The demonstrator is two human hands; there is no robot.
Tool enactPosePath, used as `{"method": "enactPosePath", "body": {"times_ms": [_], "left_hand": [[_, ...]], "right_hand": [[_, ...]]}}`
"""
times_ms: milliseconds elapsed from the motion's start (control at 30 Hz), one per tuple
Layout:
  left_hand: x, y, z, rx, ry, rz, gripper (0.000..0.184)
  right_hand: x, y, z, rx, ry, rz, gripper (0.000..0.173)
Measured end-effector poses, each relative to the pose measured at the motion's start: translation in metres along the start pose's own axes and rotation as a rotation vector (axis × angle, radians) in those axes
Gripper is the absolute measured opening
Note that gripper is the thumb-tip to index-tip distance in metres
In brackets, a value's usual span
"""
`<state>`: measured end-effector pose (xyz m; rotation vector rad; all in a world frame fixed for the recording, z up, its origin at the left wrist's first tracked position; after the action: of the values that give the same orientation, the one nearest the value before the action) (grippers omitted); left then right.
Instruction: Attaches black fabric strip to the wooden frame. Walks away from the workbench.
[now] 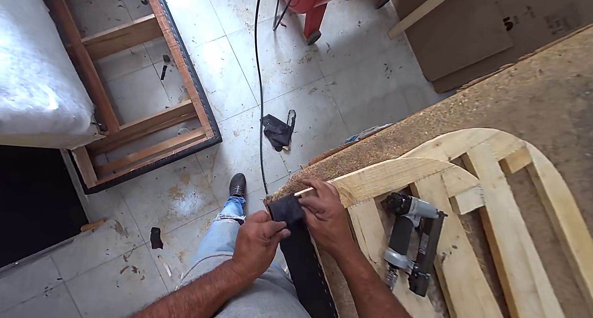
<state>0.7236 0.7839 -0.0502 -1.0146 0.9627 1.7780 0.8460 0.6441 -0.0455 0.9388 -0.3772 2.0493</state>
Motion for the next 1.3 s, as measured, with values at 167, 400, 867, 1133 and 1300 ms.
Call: {"method": "enactPosePath", "body": {"times_ms": [167,400,867,1133,1300], "left_hand": [[0.016,0.006,-0.013,-0.007,0.005,-0.035,0.02],[0.042,0.01,-0.022,-0.013,0.063,-0.098,0.021],[0.049,0.002,-0.023,0.034,0.037,-0.338,0.022],[0.046,0.004,-0.022,0.015,0.023,-0.425,0.023],[0.049,0.004,-0.022,0.021,0.034,-0.445,0.021]], "right_hand": [[-0.009,0.041,0.005,-0.117,0.075,-0.022,0.017],[-0.035,0.084,0.101,-0.397,0.481,-0.577,0.071],[-0.081,0.131,0.159,-0.272,0.192,-0.964,0.058],[0.092,0.105,0.059,0.29,-0.795,-0.545,0.011],[0.085,0.083,0.023,0.218,-0.387,-0.641,0.016]]}}
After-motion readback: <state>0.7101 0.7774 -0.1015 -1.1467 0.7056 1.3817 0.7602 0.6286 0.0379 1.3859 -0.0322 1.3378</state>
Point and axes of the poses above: each hand's wrist, its own y-axis away from the middle knuckle, its own z-axis out of the back of the hand, x = y × z, the point moved 8 cm from there along -y, towards the middle knuckle, and after that the axes turned 3 degrees about z, right-handed, at the moved point
